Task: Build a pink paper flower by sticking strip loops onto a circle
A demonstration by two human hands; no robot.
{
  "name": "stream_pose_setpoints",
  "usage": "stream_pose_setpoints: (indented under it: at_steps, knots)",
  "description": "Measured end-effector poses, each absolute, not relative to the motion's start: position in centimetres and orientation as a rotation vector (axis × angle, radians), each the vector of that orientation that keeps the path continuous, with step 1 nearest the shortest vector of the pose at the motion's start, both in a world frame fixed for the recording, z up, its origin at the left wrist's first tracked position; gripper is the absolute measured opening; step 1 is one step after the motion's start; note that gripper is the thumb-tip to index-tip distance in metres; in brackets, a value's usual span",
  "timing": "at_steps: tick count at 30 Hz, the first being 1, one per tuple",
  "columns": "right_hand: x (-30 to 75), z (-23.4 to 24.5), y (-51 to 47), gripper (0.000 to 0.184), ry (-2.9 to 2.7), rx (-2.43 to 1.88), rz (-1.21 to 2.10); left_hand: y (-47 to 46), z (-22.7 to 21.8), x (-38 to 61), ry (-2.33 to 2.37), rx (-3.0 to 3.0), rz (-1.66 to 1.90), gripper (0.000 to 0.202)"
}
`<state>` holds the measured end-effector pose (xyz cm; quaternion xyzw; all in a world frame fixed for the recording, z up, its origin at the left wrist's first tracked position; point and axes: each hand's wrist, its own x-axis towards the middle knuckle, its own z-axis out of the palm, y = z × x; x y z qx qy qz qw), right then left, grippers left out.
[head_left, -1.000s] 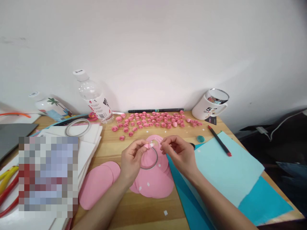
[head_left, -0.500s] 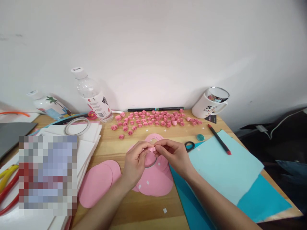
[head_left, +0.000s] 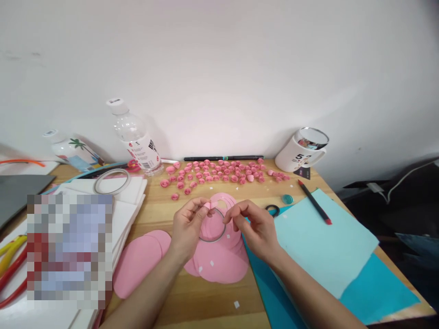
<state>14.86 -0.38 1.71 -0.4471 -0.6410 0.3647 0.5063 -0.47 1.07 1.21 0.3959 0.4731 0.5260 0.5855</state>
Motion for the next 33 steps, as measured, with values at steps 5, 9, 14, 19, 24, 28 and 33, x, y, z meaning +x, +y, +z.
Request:
stream_pose_setpoints:
  at_steps: [5,9,14,19,24,28,33]
  knots:
    - [15.1,1.0,0.1,0.015,-1.801,-1.063,0.288,0.9,1.7,-0.4,0.95,0.919,1.116,0.015]
    - [15.4,0.5,0.3,0.018,-1.921,-1.014,0.142,0.7,1.5,-0.4,0.923,0.95,1.037,0.017]
    - [15.5,-0.1,0.3,0.021,-2.006,-1.031,0.174,0.8,1.1,-0.5,0.915,0.937,1.043,0.018]
    - [15.6,-0.4,0.1,0.023,-2.043,-1.028,0.199,0.8,0.9,-0.6,0.922,0.949,1.019,0.02]
    - [15.4,-0.2,0.0,0.02,-1.973,-1.031,0.208,0.7,1.4,-0.6,1.0,1.066,0.983,0.018]
    - [15.1,0.7,0.0,0.017,-1.896,-1.029,0.238,0.7,2.2,-0.7,0.996,1.137,0.965,0.017]
    - [14.8,1.5,-0.1,0.013,-1.76,-1.042,0.324,0.6,2.2,-0.7,0.965,1.146,0.987,0.015]
